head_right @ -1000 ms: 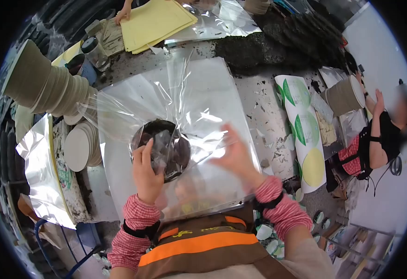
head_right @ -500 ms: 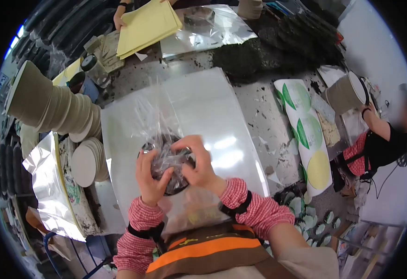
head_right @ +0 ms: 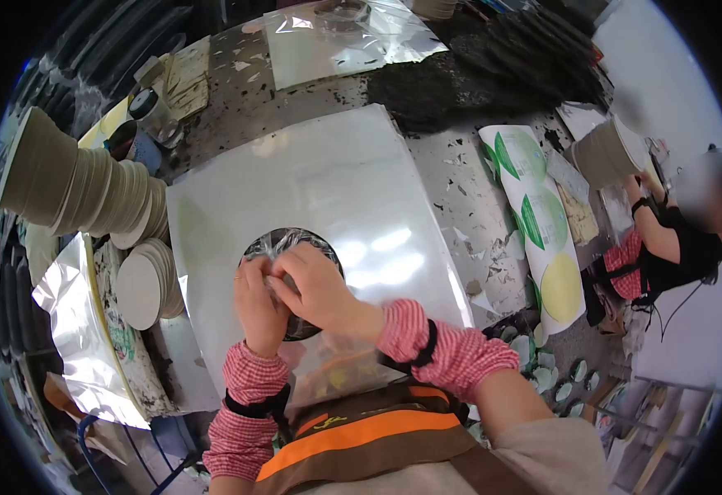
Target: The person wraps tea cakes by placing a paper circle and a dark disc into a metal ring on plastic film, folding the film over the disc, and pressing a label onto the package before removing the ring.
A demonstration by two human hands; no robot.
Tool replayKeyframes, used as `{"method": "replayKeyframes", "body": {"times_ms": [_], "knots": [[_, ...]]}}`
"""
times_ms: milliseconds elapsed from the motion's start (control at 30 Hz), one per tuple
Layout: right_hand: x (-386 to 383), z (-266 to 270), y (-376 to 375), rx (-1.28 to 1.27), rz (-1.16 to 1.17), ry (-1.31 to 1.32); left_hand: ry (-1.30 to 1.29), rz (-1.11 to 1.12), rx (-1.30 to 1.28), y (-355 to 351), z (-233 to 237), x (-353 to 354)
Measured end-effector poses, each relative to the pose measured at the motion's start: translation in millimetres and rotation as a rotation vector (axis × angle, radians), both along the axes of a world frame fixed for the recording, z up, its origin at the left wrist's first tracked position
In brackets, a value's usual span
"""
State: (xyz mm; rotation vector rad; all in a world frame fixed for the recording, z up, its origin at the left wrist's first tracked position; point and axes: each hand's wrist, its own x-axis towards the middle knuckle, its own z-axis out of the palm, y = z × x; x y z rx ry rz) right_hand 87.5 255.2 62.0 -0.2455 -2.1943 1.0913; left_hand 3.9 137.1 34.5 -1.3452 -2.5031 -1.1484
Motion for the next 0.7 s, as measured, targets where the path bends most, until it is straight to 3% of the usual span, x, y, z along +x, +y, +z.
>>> {"method": "replayKeyframes", "body": {"times_ms": [100, 133, 167, 267, 333, 367, 400, 433, 467, 500, 633, 700], "knots": [[8, 1, 16, 0.181, -0.022, -0.156, -0.088, -0.163, 0.150, -6, 22, -1], [4, -8, 19, 0.037, 0.052, -0.298, -0.092, -0.285, 0.098, -12, 25, -2], [-3, -18, 21, 0.093, 0.044, -0.242, -0.105, -0.322, 0.099, -11, 29, 4], [25, -15, 34, -0.092, 0.097, -0.115, 0.123, -0.309, -0.357, -1, 32, 11], [70, -28, 74, 0.135, -0.216, 0.093, 0.168, -0.326, -0.385, 0, 30, 13], [107, -25, 102, 0.342, -0.401, 0.009, 0.214, -0.302, -0.437, 0, 30, 14], [144, -37, 126, 0.373, -0.628, -0.058, 0.220, -0.300, -0.482, 1, 31, 14], [156, -32, 133, 0.438, -0.636, -0.117, 0.227, -0.311, -0.472, 2, 31, 15], [232, -48, 171, 0.630, -0.841, -0.358, 0.227, -0.309, -0.505, 3, 31, 14], [263, -57, 187, 0.638, -0.956, -0.406, 0.224, -0.298, -0.542, 3, 31, 15], [281, -63, 214, 0.886, -0.974, -0.579, 0.248, -0.305, -0.533, 3, 30, 15], [282, -80, 219, 0.854, -1.007, -0.554, 0.254, -0.309, -0.547, 2, 32, 16]]}}
